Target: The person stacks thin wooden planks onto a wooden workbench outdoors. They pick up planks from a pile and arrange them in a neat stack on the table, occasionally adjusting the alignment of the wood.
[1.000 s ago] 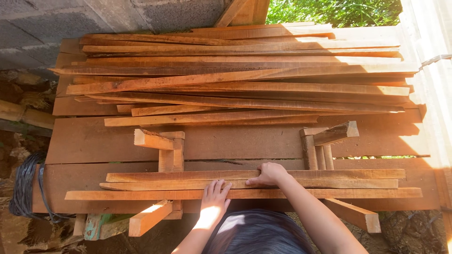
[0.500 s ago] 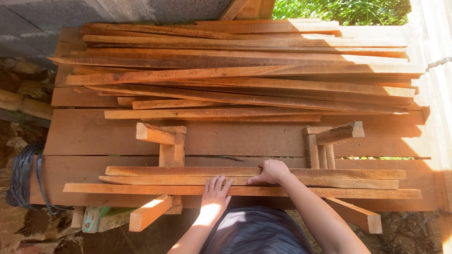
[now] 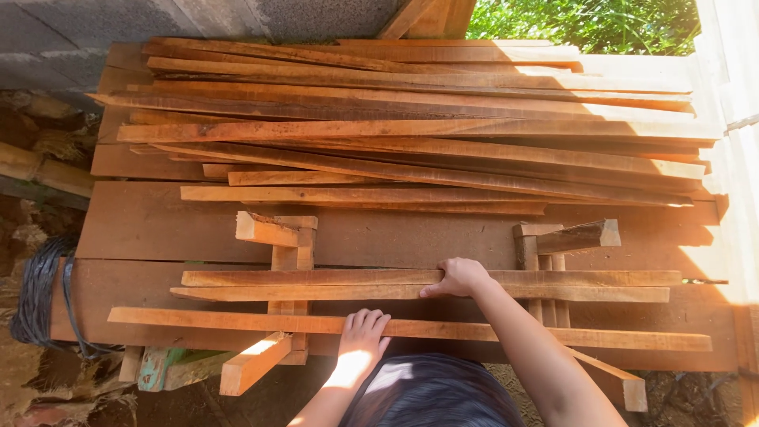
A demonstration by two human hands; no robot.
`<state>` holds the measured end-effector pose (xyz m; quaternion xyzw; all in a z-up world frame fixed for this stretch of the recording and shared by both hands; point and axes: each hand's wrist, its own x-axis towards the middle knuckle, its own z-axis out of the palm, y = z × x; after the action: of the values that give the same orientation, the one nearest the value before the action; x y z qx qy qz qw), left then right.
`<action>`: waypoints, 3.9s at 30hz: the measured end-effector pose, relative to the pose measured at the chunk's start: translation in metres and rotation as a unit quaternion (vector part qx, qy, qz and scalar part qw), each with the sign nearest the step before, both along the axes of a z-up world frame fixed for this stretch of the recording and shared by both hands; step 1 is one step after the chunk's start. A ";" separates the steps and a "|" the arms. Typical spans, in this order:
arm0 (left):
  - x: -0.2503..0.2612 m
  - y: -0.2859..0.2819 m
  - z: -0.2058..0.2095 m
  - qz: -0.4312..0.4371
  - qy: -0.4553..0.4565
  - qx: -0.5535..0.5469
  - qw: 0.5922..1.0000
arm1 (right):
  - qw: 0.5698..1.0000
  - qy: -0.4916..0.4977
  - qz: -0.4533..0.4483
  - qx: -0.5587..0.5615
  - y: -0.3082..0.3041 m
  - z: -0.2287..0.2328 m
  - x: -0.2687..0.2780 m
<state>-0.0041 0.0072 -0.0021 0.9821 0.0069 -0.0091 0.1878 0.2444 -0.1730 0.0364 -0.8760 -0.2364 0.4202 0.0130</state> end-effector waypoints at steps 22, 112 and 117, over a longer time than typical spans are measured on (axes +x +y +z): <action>0.037 0.004 0.077 -0.055 0.033 -0.112 0.992 | 0.981 0.188 0.000 0.049 -0.030 -0.037 -0.034; -0.021 0.011 -0.029 0.016 -0.091 0.162 0.982 | 0.867 -0.376 -0.025 0.327 -0.039 -0.010 -0.100; -0.018 0.012 -0.035 0.019 -0.066 0.178 0.982 | 0.891 -0.332 -0.065 0.303 -0.040 -0.036 -0.103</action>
<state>-0.0226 0.0193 -0.0372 0.9980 0.0147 0.0609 0.0100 0.1418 -0.2134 0.0005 -0.9314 -0.2850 0.0109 0.2260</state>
